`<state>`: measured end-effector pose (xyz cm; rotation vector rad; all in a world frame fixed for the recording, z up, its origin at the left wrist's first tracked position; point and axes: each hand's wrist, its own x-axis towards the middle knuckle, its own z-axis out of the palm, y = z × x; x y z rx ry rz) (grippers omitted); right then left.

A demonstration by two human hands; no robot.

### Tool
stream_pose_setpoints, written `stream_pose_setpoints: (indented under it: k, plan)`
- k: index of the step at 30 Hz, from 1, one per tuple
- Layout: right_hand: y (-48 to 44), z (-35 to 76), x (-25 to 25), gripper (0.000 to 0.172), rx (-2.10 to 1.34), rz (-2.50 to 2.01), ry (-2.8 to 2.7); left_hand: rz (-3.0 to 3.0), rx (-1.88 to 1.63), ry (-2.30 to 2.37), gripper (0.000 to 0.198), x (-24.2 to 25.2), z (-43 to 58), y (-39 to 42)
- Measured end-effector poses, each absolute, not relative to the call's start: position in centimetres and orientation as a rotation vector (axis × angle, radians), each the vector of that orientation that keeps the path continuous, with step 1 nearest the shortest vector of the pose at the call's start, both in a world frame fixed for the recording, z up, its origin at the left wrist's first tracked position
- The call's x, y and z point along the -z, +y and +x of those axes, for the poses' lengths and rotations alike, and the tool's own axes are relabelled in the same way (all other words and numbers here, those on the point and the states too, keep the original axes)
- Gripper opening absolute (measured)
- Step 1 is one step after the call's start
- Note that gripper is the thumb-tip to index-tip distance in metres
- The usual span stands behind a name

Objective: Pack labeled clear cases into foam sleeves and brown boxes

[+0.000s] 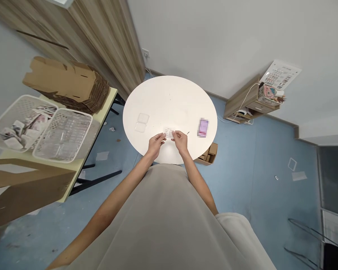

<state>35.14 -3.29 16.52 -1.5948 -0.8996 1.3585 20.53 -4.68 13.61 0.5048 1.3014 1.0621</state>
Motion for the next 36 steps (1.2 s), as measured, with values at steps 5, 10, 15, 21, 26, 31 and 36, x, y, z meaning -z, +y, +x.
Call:
stream_pose_setpoints:
  k: [5, 10, 15, 21, 26, 31, 36]
  plan:
    - [-3.8, 33.2, -17.0, 0.039, -1.276, -1.614, -0.955, 0.558, -1.07, 1.279, 0.048, -14.0, 18.7, -4.6]
    - [-4.5, 29.6, -18.6, 0.036, -0.988, -1.744, -1.016, 0.559, -1.131, 1.323, 0.049, -14.8, 15.4, -4.0]
    - [-5.3, 24.7, -20.3, 0.037, -0.725, -1.763, -1.129, 0.529, -1.234, 1.268, 0.052, -15.1, 11.3, -3.1]
    - [-4.6, 18.6, -20.4, 0.047, -0.86, -1.57, -0.926, 1.078, -1.267, 1.231, 0.035, -16.0, 8.2, -4.1]
    - [-4.8, 17.3, -19.9, 0.043, -0.711, -1.636, -0.886, 1.4, -1.316, 1.207, 0.022, -16.8, 6.3, -5.2]
    - [-5.0, 17.9, -19.1, 0.047, -0.719, -1.649, -0.926, 1.144, -1.281, 1.315, 0.029, -15.4, 4.8, -3.7]
    - [-4.8, 17.5, -19.0, 0.049, -0.792, -1.629, -0.943, 0.857, -1.128, 1.156, 0.033, -14.0, 3.5, -2.5]
